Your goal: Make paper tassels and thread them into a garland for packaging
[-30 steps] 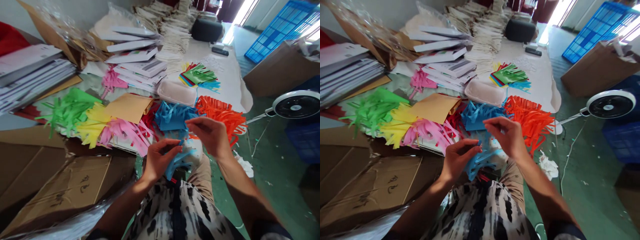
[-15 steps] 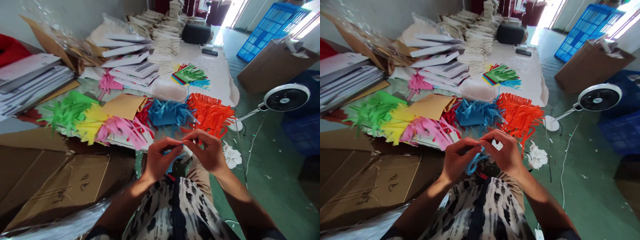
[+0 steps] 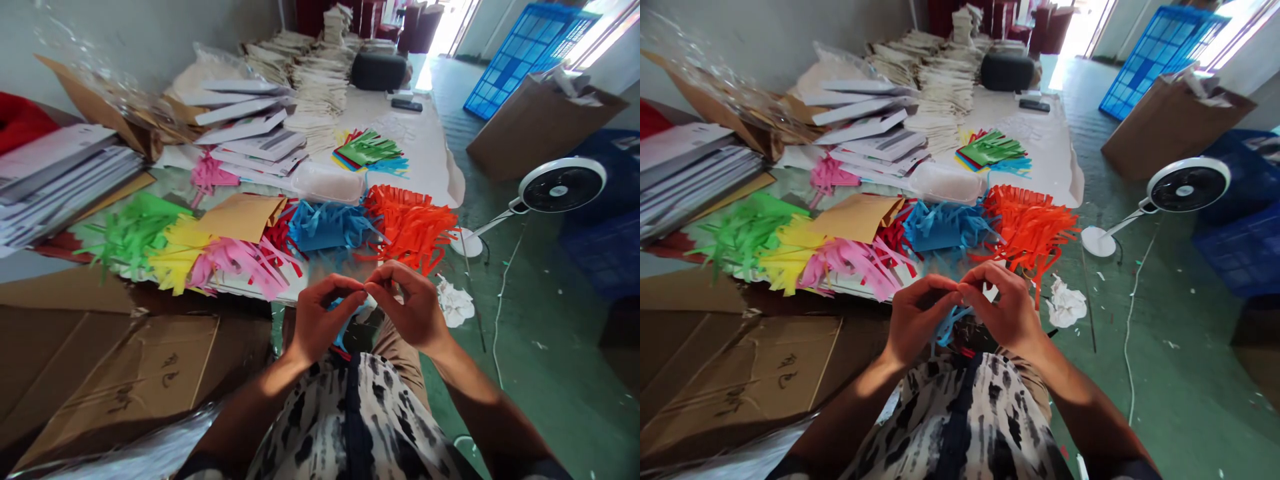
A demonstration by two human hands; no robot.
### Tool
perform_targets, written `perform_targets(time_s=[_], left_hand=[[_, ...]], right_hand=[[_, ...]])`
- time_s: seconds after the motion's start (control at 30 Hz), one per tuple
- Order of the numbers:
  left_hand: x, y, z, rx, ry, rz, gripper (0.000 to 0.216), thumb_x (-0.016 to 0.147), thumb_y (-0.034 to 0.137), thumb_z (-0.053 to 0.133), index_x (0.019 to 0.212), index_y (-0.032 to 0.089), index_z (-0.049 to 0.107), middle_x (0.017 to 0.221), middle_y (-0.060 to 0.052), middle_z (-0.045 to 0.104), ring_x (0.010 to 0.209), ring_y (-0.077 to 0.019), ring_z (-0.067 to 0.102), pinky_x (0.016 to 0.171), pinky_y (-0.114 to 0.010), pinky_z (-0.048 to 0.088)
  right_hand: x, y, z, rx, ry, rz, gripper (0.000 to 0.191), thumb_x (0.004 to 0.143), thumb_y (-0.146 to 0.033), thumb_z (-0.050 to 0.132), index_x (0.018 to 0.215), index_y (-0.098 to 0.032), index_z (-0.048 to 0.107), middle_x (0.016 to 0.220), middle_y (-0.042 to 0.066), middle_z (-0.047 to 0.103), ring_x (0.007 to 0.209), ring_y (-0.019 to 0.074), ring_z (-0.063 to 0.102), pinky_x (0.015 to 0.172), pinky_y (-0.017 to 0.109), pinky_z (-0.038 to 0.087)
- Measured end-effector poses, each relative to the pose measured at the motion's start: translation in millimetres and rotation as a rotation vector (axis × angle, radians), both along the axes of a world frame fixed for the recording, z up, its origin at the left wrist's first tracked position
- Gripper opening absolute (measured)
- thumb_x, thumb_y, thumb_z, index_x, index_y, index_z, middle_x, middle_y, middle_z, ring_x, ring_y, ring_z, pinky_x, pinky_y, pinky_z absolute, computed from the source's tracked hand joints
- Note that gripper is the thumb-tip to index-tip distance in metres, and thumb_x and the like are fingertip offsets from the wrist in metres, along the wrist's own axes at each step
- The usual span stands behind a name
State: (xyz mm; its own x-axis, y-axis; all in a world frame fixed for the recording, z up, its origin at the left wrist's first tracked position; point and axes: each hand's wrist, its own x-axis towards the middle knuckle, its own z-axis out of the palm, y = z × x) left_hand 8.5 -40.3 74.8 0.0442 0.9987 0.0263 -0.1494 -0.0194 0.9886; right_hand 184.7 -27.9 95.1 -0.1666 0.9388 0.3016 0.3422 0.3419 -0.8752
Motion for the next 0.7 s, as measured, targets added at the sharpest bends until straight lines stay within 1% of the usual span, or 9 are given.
perform_targets(time_s=[0.1, 0.2, 0.27, 0.37, 0.47, 0.6, 0.7], left_hand=[[1.9, -1.6, 0.5, 0.008, 0.017, 0.021, 0.021, 0.085, 0.038, 0.087, 0.087, 0.018, 0.080, 0.080, -0.002, 0.078, 0.072, -0.0132, 0.070, 0.071, -0.023, 0.058], [5.0, -3.1, -0.3, 0.035, 0.046, 0.050, 0.023, 0.086, 0.039, 0.086, 0.087, 0.018, 0.078, 0.079, -0.002, 0.077, 0.072, -0.0137, 0.070, 0.071, -0.024, 0.058], [6.8, -3.5, -0.8, 0.039, 0.014, 0.064, 0.024, 0.085, 0.038, 0.087, 0.088, 0.018, 0.076, 0.080, -0.002, 0.076, 0.072, -0.0138, 0.071, 0.071, -0.025, 0.059], [8.0, -3.0, -1.2, 0.015, -0.061, 0.040, 0.028, 0.082, 0.037, 0.089, 0.095, 0.019, 0.072, 0.088, -0.003, 0.077, 0.077, -0.0147, 0.074, 0.075, -0.026, 0.062], [7.6, -2.2, -2.2, 0.010, -0.071, 0.024, 0.029, 0.082, 0.036, 0.090, 0.098, 0.020, 0.072, 0.092, -0.004, 0.077, 0.082, -0.0154, 0.075, 0.079, -0.027, 0.063], [7.5, -1.2, -5.5, 0.035, -0.023, 0.076, 0.027, 0.082, 0.034, 0.090, 0.095, 0.019, 0.072, 0.089, -0.003, 0.077, 0.081, -0.0154, 0.075, 0.077, -0.025, 0.062], [8.3, -0.2, -7.4, 0.031, -0.008, 0.057, 0.023, 0.084, 0.033, 0.088, 0.095, 0.019, 0.073, 0.089, -0.003, 0.077, 0.081, -0.0153, 0.074, 0.076, -0.024, 0.061]], right_hand=[[2.4, -0.6, -3.0, -0.069, 0.064, 0.004, 0.009, 0.096, -0.034, 0.076, 0.091, -0.026, 0.076, 0.082, -0.001, 0.071, 0.075, 0.0149, 0.060, 0.070, 0.030, 0.047], [4.6, -0.9, -7.7, -0.160, 0.132, 0.023, 0.015, 0.093, -0.040, 0.079, 0.091, -0.025, 0.079, 0.083, 0.001, 0.074, 0.075, 0.0159, 0.063, 0.069, 0.030, 0.048], [5.3, -1.3, -10.1, -0.204, 0.160, 0.020, 0.021, 0.092, -0.043, 0.079, 0.087, -0.023, 0.078, 0.080, 0.002, 0.074, 0.071, 0.0156, 0.063, 0.067, 0.030, 0.048], [5.1, -2.1, -12.7, -0.211, 0.175, -0.038, 0.025, 0.093, -0.045, 0.078, 0.083, -0.022, 0.076, 0.077, 0.002, 0.073, 0.069, 0.0150, 0.063, 0.065, 0.029, 0.049], [5.0, -2.6, -16.9, -0.226, 0.197, -0.048, 0.026, 0.092, -0.049, 0.079, 0.089, -0.023, 0.077, 0.080, 0.002, 0.074, 0.071, 0.0159, 0.065, 0.066, 0.029, 0.050], [7.9, -3.4, -25.1, -0.261, 0.184, 0.005, 0.026, 0.087, -0.049, 0.084, 0.096, -0.025, 0.078, 0.086, 0.002, 0.075, 0.073, 0.0162, 0.066, 0.068, 0.030, 0.052], [12.0, -4.1, -26.9, -0.237, 0.168, 0.031, 0.027, 0.090, -0.046, 0.082, 0.108, -0.027, 0.078, 0.094, 0.003, 0.075, 0.080, 0.0173, 0.067, 0.073, 0.031, 0.053]])
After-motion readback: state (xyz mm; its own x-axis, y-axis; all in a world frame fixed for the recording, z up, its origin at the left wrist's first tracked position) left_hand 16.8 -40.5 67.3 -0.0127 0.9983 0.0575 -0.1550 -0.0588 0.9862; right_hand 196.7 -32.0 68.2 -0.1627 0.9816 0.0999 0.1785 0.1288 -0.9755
